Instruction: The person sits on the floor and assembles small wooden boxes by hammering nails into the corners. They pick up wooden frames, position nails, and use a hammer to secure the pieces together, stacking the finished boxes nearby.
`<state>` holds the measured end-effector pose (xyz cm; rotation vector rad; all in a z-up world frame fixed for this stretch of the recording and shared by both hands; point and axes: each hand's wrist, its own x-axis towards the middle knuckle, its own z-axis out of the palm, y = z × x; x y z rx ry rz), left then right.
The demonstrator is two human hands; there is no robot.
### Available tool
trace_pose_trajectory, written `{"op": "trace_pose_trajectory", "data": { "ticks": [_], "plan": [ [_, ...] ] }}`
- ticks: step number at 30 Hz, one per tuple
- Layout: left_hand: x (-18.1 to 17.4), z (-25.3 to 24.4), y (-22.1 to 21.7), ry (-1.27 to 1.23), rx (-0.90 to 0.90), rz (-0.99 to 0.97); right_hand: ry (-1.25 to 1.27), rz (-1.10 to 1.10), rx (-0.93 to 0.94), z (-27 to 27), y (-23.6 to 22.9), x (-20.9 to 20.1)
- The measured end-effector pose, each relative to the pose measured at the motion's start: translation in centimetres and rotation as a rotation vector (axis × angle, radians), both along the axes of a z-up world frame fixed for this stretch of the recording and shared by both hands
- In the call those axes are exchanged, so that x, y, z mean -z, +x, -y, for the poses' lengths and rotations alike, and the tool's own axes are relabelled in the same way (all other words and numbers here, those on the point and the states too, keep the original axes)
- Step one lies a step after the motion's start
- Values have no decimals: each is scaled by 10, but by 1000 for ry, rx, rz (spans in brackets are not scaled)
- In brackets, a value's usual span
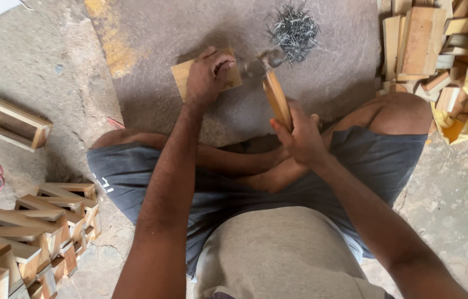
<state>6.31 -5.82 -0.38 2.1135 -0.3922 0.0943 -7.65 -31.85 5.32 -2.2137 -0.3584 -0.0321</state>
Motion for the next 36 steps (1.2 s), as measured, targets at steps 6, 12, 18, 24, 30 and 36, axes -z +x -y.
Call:
{"op": "trace_pose_trajectory", "data": {
  "ticks": [6,12,18,24,30,36],
  "plan": [
    [0,2,-1,26,-3,35,-301,-314,20,-21,52,-27],
    [25,-6,2,-41,32,107,78,-271,109,6,35,-54],
    [59,-11,9,-247,12,268,220,239,-122,-1,33,-26],
    [26,-11,2,-101,53,152,-18,-399,110,11,45,0],
    [-15,15,-2,13,37,49,245,-793,222,21,-29,10],
    [52,82,75,436,33,20,244,-1079,156,17,-18,44]
  ]
}}
